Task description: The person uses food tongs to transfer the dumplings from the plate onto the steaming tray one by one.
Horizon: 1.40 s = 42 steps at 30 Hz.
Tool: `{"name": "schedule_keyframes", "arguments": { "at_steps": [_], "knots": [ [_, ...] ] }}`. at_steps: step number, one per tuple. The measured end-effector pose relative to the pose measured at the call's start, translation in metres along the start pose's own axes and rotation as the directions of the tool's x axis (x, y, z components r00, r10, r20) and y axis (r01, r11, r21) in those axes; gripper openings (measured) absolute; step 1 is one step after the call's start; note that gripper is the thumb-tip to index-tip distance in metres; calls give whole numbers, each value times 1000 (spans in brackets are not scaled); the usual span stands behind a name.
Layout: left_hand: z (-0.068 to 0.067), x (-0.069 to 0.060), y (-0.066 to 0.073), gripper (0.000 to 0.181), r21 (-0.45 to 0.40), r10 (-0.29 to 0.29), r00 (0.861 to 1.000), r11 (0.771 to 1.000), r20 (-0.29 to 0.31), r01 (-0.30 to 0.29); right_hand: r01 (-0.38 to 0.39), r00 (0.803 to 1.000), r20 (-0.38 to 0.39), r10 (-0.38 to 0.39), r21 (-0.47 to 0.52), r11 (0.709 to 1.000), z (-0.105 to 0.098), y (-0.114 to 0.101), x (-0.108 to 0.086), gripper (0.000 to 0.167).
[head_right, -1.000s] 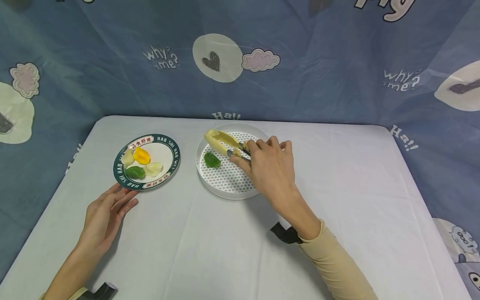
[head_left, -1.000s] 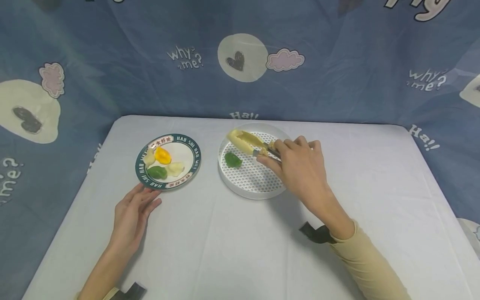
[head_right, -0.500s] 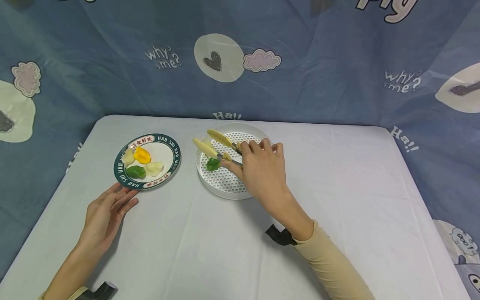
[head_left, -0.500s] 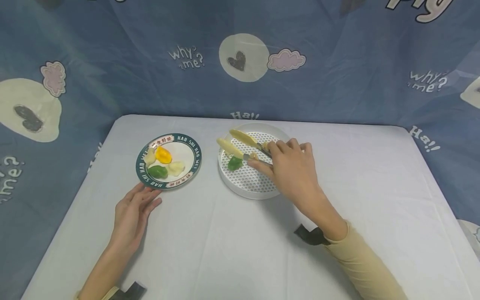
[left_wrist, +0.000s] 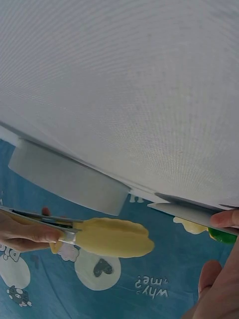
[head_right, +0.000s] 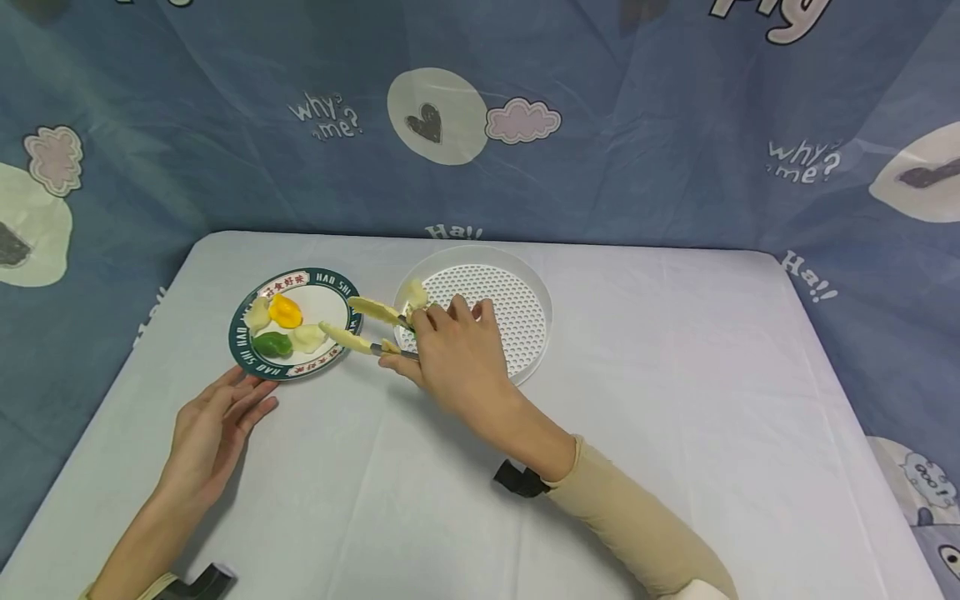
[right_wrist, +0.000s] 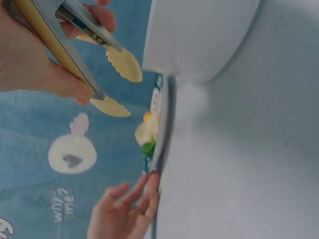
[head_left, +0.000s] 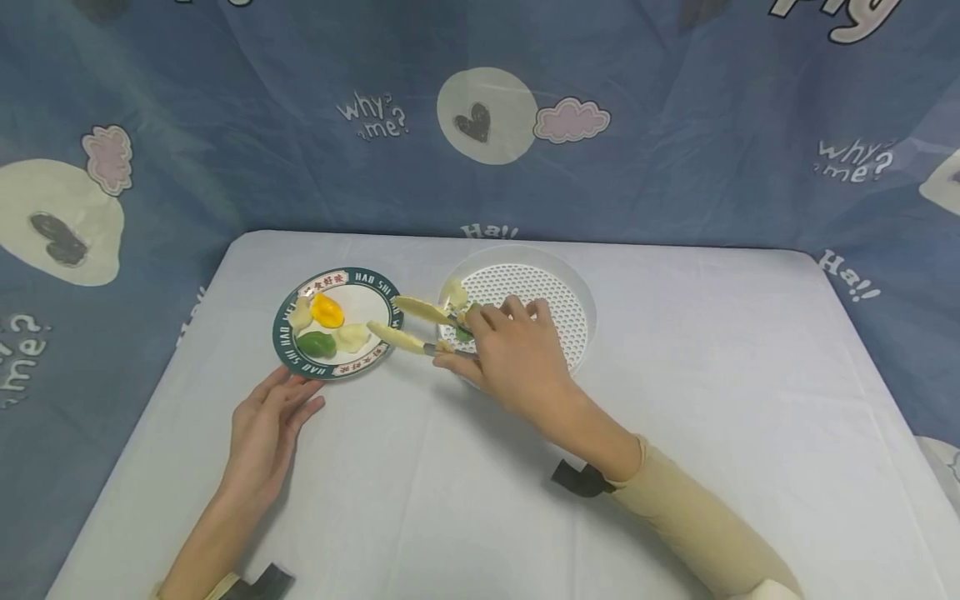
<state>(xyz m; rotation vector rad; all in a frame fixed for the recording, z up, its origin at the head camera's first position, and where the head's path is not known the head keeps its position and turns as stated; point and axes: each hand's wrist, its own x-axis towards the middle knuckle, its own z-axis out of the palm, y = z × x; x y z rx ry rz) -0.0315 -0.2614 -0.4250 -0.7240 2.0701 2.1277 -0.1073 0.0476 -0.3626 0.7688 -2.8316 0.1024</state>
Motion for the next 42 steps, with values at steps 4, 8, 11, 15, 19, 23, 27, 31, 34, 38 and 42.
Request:
{"name": "schedule_keyframes", "arguments": {
  "at_steps": [4, 8, 11, 15, 19, 23, 27, 31, 34, 38, 42],
  "knots": [
    [0, 0, 0, 68, -16, -2, 1000, 1000, 4, 2, 31, 999, 24, -31, -7, 1000, 6, -10, 9, 64],
    [1, 0, 1, 67, -14, -8, 1000, 1000, -1, 8, 56, 998, 29, -55, -31, 998, 11, -20, 16, 65],
    [1, -1, 2, 67, -8, -15, 1000, 1000, -8, 15, 80, 997, 19, -80, -35, 996, 14, -25, 21, 67],
    [1, -1, 2, 67, -11, -17, 1000, 1000, -5, 17, 108, 994, 16, -108, -6, 994, 19, -30, 26, 65],
    [0, -1, 1, 68, -17, -13, 1000, 1000, 2, 13, 123, 992, 35, -123, 0, 992, 24, -32, 31, 64],
    [0, -1, 1, 68, -15, -10, 1000, 1000, 0, 10, 134, 991, 23, -134, -19, 991, 30, -33, 32, 65],
    [1, -1, 1, 68, -4, -9, 1000, 1000, -16, 9, 143, 990, -12, -144, -44, 989, 33, -33, 32, 63],
    [1, -1, 1, 67, 3, 0, 1000, 1000, -23, 0, 152, 987, -39, -155, -64, 986, 34, -33, 32, 61],
    [1, -1, 1, 67, 0, 8, 1000, 1000, -17, -8, 155, 987, -43, -158, -73, 985, 34, -33, 32, 60],
    [1, -1, 1, 67, -2, 13, 1000, 1000, -11, -13, 150, 987, -40, -153, -63, 987, 33, -33, 31, 58],
    [1, -2, 1, 66, 1, -1, 1000, 1000, -13, 1, 147, 988, -38, -149, -50, 988, 33, -32, 29, 55]
  ]
}}
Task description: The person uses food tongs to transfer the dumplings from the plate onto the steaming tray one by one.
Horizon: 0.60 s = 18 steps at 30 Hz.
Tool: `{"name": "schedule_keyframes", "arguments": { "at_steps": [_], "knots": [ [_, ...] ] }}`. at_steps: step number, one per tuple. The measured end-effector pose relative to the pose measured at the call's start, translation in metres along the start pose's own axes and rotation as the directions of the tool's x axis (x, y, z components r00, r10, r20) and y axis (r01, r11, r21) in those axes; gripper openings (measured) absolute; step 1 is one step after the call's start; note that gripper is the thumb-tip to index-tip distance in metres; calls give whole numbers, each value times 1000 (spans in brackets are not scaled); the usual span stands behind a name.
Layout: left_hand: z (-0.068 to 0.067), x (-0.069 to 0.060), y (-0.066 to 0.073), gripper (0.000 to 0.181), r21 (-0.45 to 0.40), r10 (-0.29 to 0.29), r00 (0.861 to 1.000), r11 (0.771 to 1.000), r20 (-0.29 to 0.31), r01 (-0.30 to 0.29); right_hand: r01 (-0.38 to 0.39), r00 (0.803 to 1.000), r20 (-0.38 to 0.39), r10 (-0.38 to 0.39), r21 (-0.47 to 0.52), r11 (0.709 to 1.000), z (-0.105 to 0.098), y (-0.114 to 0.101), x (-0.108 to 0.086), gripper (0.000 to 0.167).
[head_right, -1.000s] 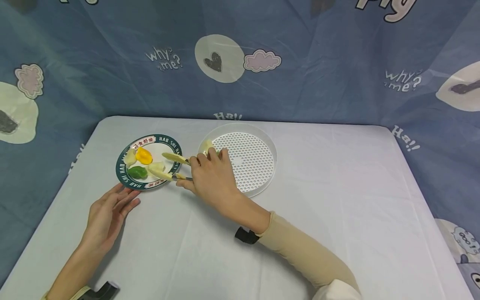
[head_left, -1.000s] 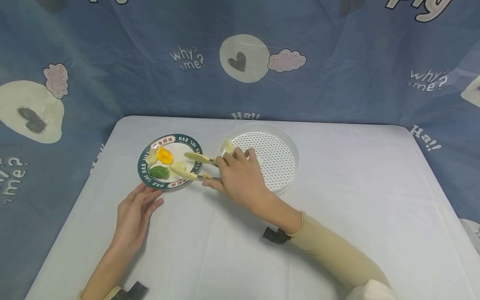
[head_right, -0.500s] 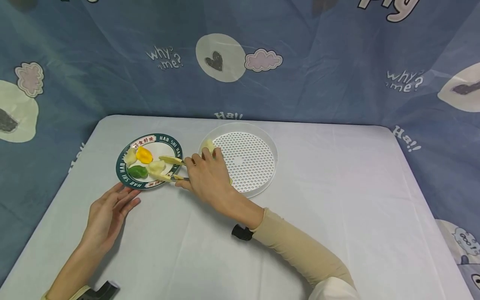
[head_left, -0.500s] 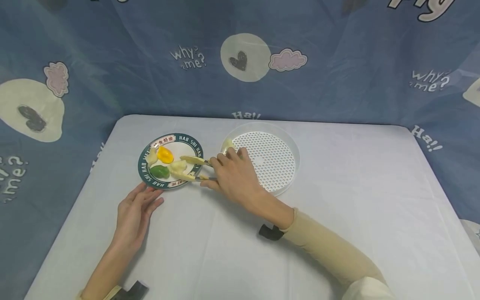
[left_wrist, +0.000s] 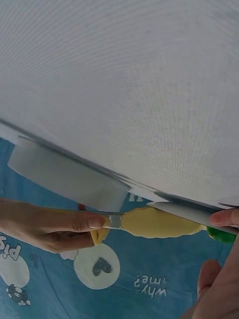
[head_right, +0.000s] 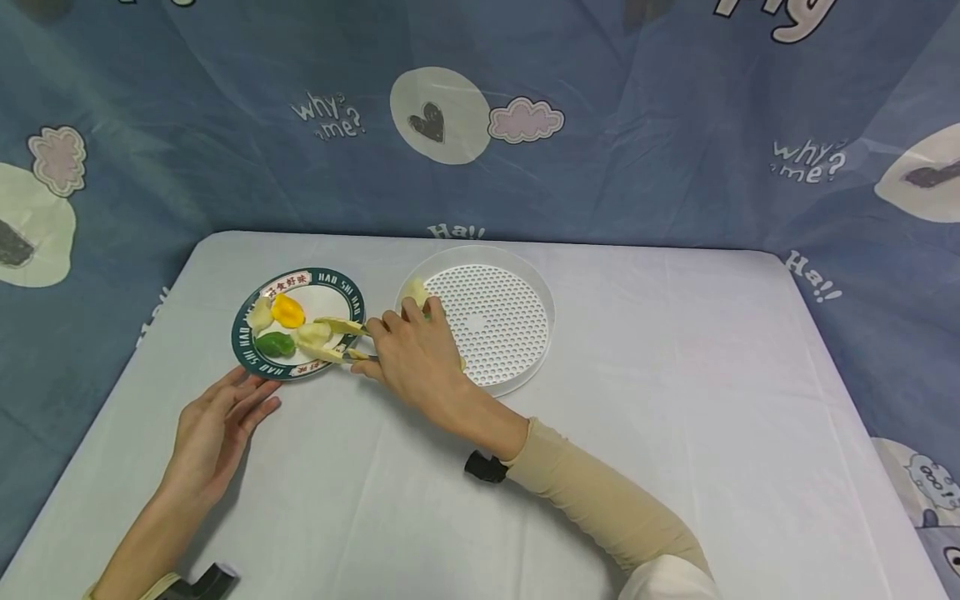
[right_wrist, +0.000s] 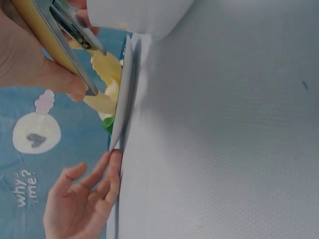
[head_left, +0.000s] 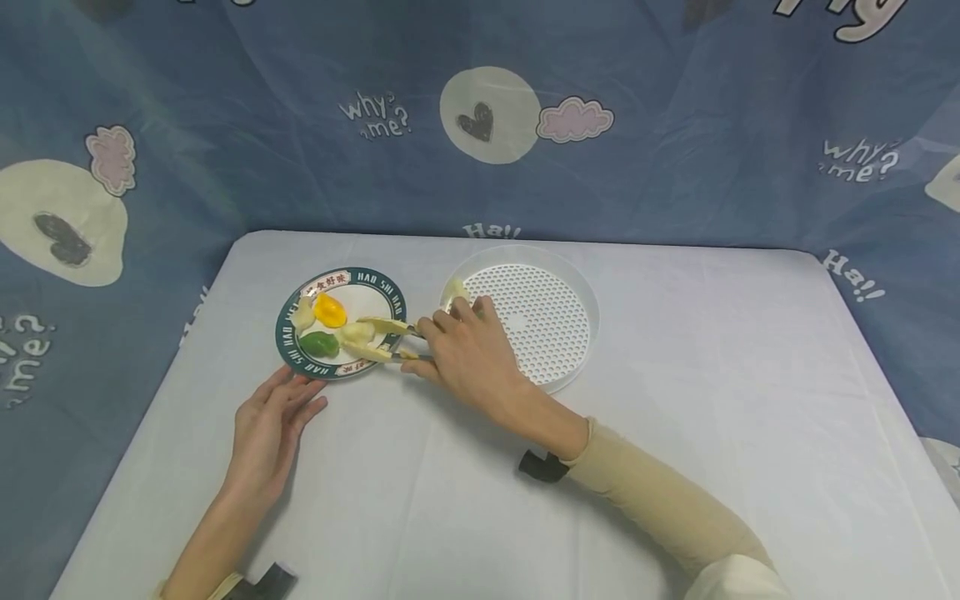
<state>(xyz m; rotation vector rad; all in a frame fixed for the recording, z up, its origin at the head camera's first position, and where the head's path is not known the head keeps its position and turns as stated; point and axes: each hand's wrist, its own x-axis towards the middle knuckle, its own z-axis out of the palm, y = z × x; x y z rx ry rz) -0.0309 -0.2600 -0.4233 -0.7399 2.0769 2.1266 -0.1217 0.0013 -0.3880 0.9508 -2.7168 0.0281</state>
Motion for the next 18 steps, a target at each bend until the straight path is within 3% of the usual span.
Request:
{"name": "schedule_keyframes", "arguments": {
  "at_steps": [11, 18],
  "knots": [
    [0, 0, 1, 67, 4, -14, 1000, 1000, -3, 14, -9, 1000, -16, 9, 28, 1000, 0, 2, -2, 51],
    [0, 0, 1, 66, 3, -9, 1000, 1000, -7, 9, -38, 999, 34, 36, 37, 999, -6, 4, -3, 54]
  ]
}}
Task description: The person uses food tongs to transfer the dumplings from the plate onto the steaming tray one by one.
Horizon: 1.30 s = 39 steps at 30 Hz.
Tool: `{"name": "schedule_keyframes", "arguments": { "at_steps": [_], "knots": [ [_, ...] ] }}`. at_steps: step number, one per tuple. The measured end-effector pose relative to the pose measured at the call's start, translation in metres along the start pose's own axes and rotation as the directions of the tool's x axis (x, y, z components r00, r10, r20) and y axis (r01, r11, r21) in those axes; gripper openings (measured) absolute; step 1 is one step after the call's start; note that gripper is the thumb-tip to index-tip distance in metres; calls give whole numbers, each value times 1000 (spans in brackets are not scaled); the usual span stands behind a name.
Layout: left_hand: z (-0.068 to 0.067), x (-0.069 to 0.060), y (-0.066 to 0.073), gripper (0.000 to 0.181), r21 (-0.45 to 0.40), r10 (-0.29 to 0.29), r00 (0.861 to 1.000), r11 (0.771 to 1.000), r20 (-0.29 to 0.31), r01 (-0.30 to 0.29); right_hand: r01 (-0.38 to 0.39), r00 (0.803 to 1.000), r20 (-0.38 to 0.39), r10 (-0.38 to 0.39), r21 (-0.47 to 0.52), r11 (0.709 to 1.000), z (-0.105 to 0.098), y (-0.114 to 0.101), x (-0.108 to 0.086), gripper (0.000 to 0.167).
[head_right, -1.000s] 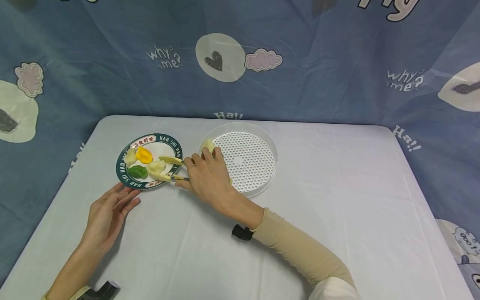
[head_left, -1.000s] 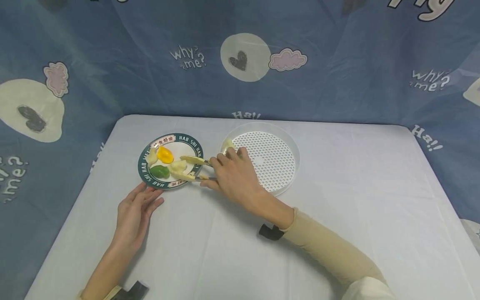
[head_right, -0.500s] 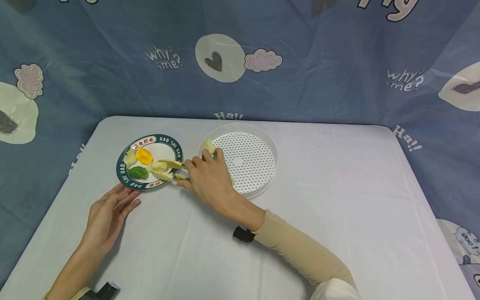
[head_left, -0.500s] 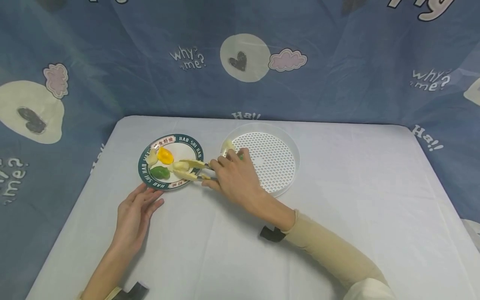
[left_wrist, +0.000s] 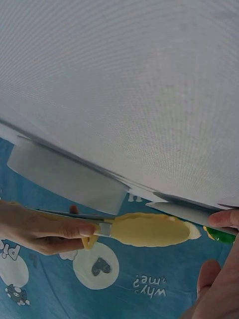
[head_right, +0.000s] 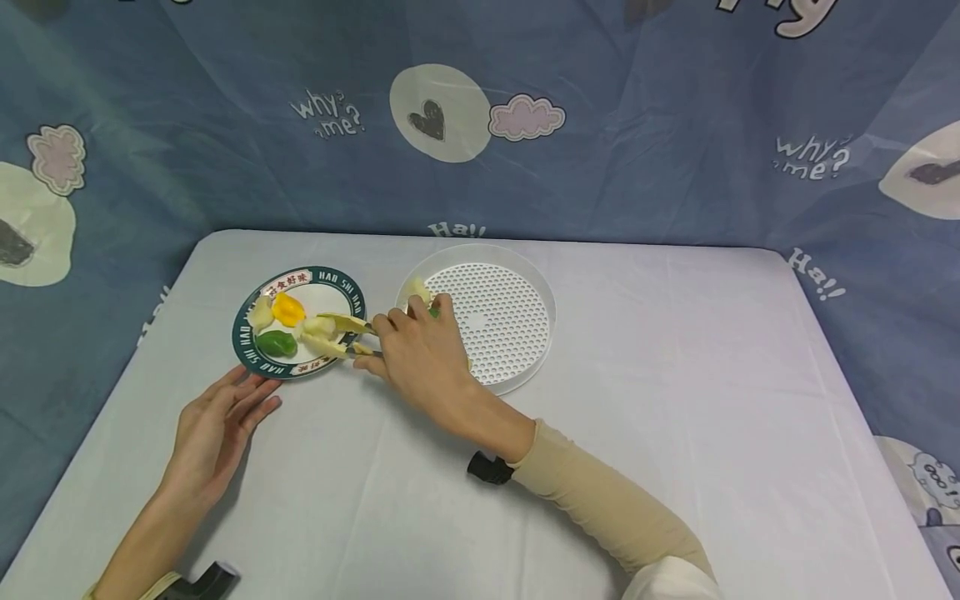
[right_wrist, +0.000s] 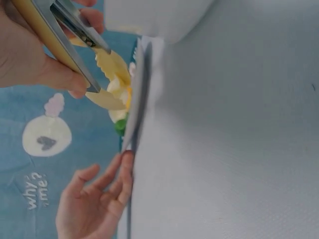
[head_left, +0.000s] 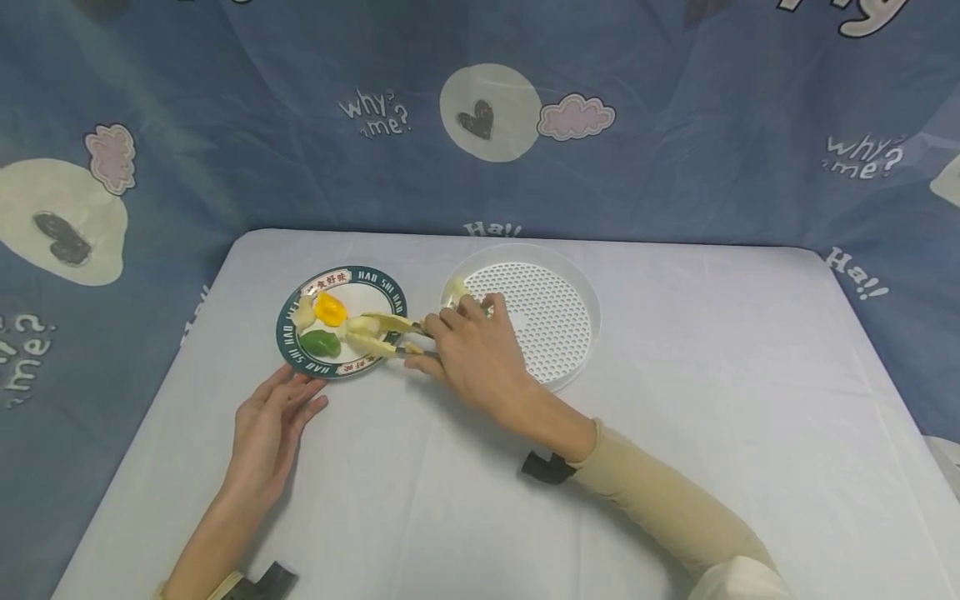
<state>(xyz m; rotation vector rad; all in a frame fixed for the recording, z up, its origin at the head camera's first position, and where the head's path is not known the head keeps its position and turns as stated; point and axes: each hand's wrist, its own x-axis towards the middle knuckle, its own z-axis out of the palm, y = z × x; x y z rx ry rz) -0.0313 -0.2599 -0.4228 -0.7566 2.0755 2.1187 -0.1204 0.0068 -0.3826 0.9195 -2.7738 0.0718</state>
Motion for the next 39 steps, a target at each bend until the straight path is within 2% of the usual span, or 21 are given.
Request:
{"name": "schedule_keyframes", "arguments": {
  "at_steps": [5, 17, 24, 31, 39],
  "knots": [
    [0, 1, -1, 66, 2, -8, 1000, 1000, -1, 8, -56, 998, 30, 56, 0, 998, -12, 9, -5, 56],
    [-1, 0, -1, 66, 3, -10, 1000, 1000, -4, 10, -158, 987, -16, 158, 24, 987, -32, 42, -25, 57],
    [0, -1, -1, 66, 5, -1, 1000, 1000, -5, 1, -174, 979, -97, 177, 39, 984, -39, 60, -33, 57],
    [-1, -1, -1, 67, 5, 12, 1000, 1000, 7, -12, -224, 970, -81, 228, 52, 973, -46, 75, -39, 59],
    [-1, 0, -2, 67, 6, 8, 1000, 1000, 6, -8, -229, 963, -137, 232, 37, 973, -45, 82, -44, 59]
  ]
}}
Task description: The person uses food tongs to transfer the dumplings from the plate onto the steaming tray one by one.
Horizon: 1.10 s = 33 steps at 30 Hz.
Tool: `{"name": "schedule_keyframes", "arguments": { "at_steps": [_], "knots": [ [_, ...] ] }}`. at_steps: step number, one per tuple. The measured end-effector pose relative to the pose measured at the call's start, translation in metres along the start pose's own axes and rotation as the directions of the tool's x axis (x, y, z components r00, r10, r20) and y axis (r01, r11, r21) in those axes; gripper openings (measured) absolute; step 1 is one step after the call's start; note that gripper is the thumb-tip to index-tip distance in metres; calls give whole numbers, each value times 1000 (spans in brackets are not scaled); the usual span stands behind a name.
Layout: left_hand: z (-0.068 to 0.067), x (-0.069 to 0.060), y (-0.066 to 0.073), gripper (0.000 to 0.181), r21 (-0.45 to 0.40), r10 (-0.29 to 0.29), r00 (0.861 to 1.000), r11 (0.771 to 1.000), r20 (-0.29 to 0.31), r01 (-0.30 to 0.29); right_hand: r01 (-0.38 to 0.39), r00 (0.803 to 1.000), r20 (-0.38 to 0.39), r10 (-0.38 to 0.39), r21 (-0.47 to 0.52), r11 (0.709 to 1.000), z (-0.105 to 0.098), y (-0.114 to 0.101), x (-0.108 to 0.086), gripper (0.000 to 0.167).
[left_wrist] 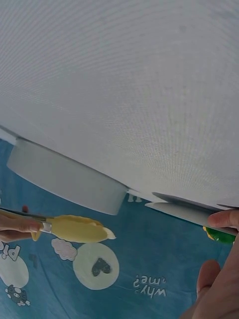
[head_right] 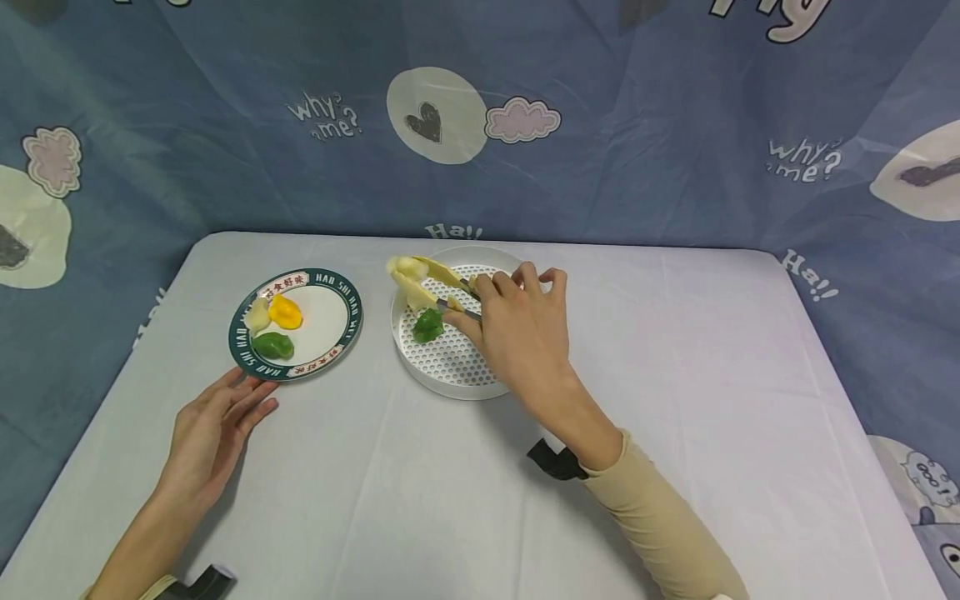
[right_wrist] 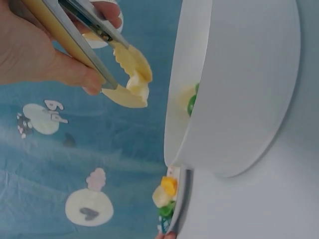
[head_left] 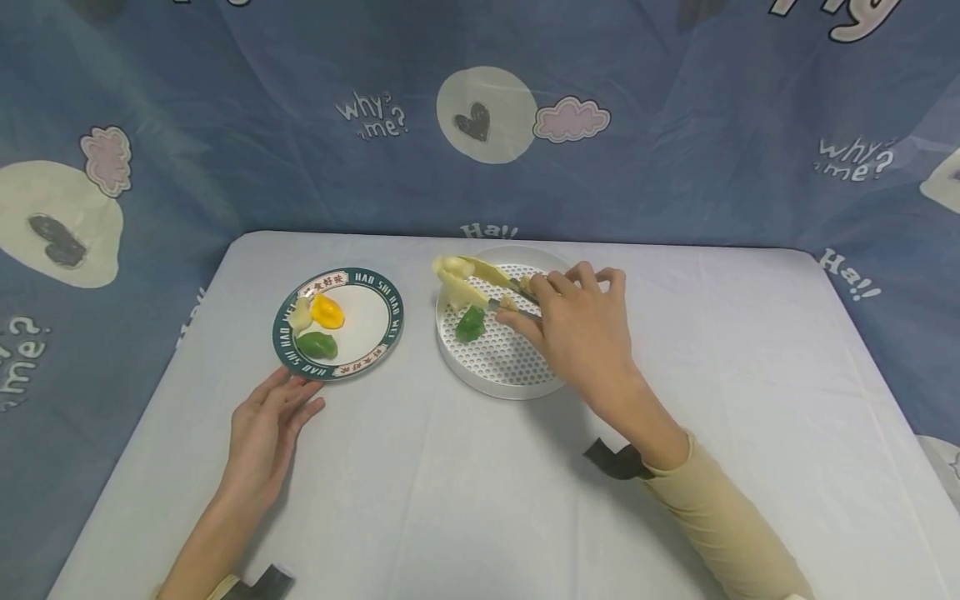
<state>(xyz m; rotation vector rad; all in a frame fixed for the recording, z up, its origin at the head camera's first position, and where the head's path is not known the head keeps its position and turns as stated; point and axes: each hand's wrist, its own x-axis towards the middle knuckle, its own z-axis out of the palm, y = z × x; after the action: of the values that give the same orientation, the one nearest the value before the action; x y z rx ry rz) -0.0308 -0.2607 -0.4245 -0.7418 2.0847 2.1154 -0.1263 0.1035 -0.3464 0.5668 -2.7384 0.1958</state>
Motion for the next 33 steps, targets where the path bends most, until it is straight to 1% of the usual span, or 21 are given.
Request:
{"name": "schedule_keyframes", "arguments": {
  "at_steps": [4, 13, 20, 22, 26, 30, 33],
  "knots": [
    [-1, 0, 0, 67, 1, 3, 1000, 1000, 3, -3, -2, 1000, -24, 2, 0, 1000, 0, 2, -1, 59],
    [-1, 0, -1, 67, 9, 10, 1000, 1000, 14, -10, -32, 999, -32, 32, 6, 999, -2, 7, -2, 62],
    [0, 0, 0, 67, 4, 8, 1000, 1000, 9, -8, -54, 998, -37, 55, 20, 998, 0, 6, -2, 75],
    [0, 0, 0, 67, 2, 7, 1000, 1000, 8, -7, -53, 998, -33, 53, 16, 998, 0, 5, -2, 76],
    [0, -1, 0, 67, 0, 5, 1000, 1000, 6, -5, -30, 999, -30, 30, 2, 1000, 2, 1, -2, 74],
    [-1, -1, -1, 67, -3, 2, 1000, 1000, 7, -2, 17, 999, -33, -18, -20, 1000, 6, -8, -1, 74],
    [0, 0, 0, 67, -7, -4, 1000, 1000, 5, 4, 46, 999, -6, -46, -32, 998, 9, -19, 0, 75]
  ]
}}
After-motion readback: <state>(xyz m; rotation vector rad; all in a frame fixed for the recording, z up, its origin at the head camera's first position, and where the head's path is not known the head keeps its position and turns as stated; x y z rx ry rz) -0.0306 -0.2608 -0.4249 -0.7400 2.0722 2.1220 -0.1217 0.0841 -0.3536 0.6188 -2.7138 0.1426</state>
